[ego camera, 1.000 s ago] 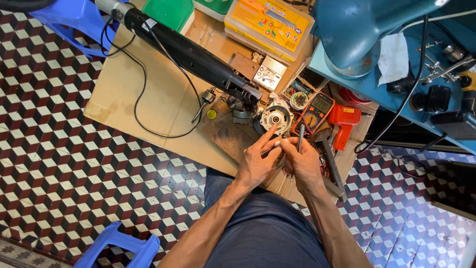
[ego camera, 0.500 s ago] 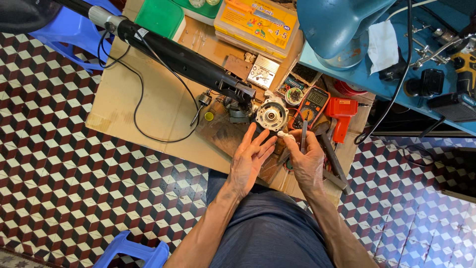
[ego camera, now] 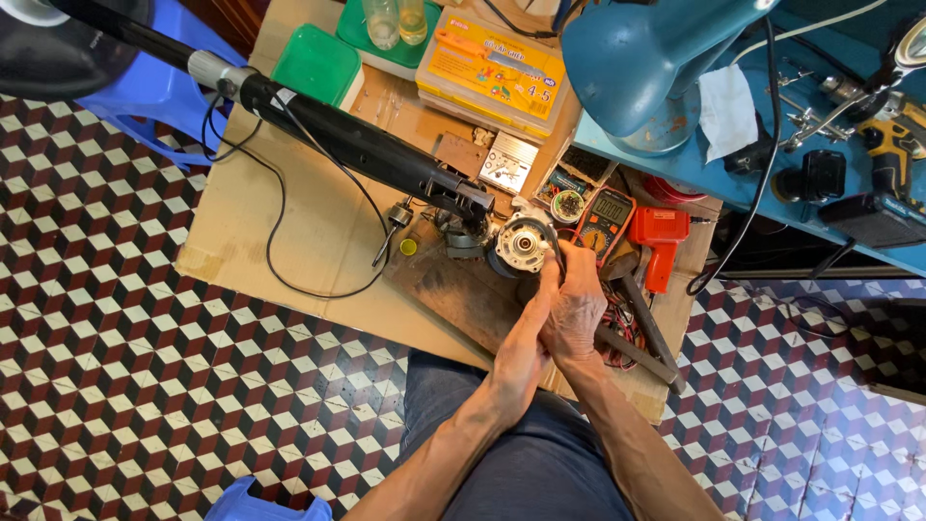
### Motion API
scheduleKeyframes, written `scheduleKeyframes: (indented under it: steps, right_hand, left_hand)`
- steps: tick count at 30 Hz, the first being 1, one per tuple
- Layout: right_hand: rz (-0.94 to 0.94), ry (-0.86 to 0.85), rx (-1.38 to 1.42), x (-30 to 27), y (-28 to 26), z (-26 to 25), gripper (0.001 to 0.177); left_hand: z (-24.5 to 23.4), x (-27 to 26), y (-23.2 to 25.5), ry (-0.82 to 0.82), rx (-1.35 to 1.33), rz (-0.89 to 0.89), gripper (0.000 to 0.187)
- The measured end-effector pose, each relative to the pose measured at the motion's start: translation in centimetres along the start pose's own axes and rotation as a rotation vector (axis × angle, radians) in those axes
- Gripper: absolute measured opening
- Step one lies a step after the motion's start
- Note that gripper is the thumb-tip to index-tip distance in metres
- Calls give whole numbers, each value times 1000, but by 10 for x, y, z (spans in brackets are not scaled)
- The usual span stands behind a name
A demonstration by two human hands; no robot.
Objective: The person cleans and assembles a small motor component on a workbench. They wipe the motor housing with a cloth, insert a metal shaft, and use a screwdriver to tighten a screw. The person also handles a small white plastic piece and applies a liquid from a bottle to the assembly.
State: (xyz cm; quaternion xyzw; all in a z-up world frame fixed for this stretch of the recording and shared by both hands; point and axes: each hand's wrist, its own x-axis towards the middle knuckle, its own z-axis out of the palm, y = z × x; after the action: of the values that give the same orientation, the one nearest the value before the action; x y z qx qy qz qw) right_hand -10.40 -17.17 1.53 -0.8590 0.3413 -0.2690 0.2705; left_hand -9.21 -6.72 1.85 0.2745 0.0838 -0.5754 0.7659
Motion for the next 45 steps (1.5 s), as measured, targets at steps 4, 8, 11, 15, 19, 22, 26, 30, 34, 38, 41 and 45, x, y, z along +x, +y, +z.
scheduleKeyframes:
  steps: [4,8,11,15,19,22,26,30,34,38,41,45]
  right_hand:
    - [14,11,-9,-2,8,-5,15]
    - [27,-56,41,-4,19,-4,16]
    - [10,-117,48,-7,29,-3,18]
    - [98,-87,42,-10,42,-5,18]
    - [170,-68,14,-6,55,-27,21]
    - [212,-80,63,-14,51,-46,23]
    - [359,-137,23,-37,32,-43,25]
    - [345,-238,17,-56,3,-27,22]
    - [491,-291,-13,-72,-31,0,23]
    - [386,-207,-2,-80,-39,28,20]
    - [573,-222,-20,-86,-37,47,21]
    - [553,-178,-16,-83,-29,58,16]
  left_hand:
    - [1,-5,-1,33,-25,-49,68]
    - [0,-5,3,159,124,-94,58]
    - [-1,-4,10,216,285,-153,56]
    - [-8,-18,33,114,384,-152,57]
    - [-45,-37,67,181,494,12,53]
    - [-97,-32,88,498,810,209,47]
    - [-189,-9,122,687,985,247,44]
    - [-259,42,150,782,1258,252,45]
    - [-276,98,178,758,1589,374,48]
    - [-284,134,190,659,1819,423,41]
    - [-283,143,194,641,1884,446,42]
    - [-283,157,204,632,2052,70,42]
